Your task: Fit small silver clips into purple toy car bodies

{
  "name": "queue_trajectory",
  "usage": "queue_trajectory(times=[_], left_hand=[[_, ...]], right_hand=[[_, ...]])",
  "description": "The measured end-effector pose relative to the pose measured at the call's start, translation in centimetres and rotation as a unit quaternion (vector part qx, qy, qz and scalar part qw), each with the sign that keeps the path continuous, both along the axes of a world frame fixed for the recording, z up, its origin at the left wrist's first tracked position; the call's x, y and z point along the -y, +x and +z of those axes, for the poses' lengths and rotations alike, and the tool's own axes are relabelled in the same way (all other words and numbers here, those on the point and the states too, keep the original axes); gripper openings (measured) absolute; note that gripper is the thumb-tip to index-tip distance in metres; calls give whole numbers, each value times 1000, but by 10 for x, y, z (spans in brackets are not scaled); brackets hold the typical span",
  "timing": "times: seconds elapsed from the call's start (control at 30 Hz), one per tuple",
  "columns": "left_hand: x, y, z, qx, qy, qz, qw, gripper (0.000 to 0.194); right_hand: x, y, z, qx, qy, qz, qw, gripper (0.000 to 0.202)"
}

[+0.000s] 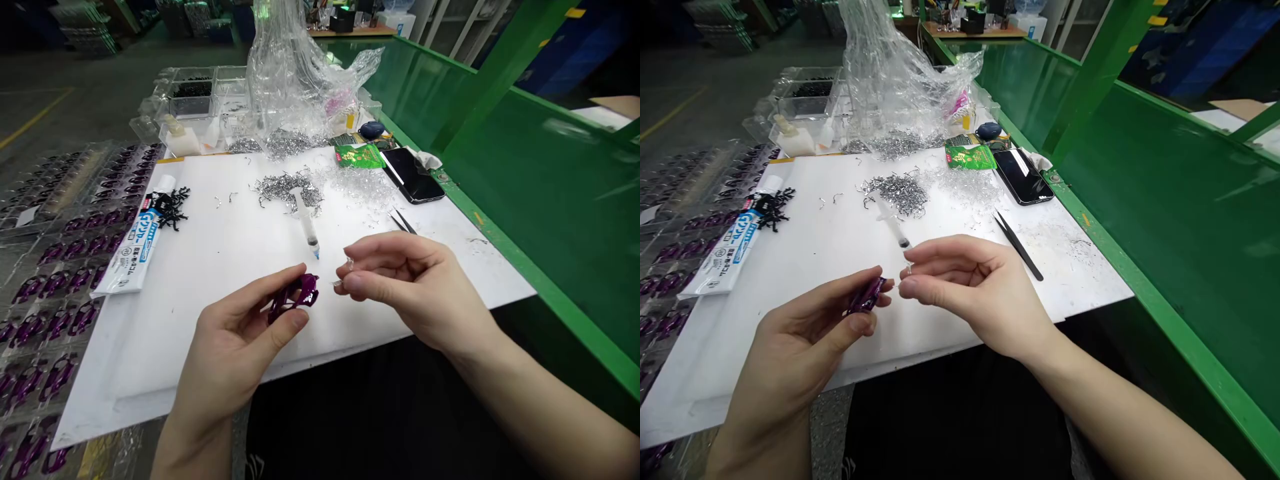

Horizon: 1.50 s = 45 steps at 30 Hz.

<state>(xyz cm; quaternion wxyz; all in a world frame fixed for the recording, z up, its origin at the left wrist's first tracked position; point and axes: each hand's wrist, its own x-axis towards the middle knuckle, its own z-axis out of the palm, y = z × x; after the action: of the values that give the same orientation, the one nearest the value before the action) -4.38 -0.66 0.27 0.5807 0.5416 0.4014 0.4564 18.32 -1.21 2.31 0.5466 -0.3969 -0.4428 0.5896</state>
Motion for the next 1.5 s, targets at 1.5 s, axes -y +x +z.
queue_trajectory(times=[1.5], left_hand=[[7, -3, 5, 7, 9, -13, 1000, 46]], right_hand=[[-1, 3, 22, 170, 14, 126, 977, 33]])
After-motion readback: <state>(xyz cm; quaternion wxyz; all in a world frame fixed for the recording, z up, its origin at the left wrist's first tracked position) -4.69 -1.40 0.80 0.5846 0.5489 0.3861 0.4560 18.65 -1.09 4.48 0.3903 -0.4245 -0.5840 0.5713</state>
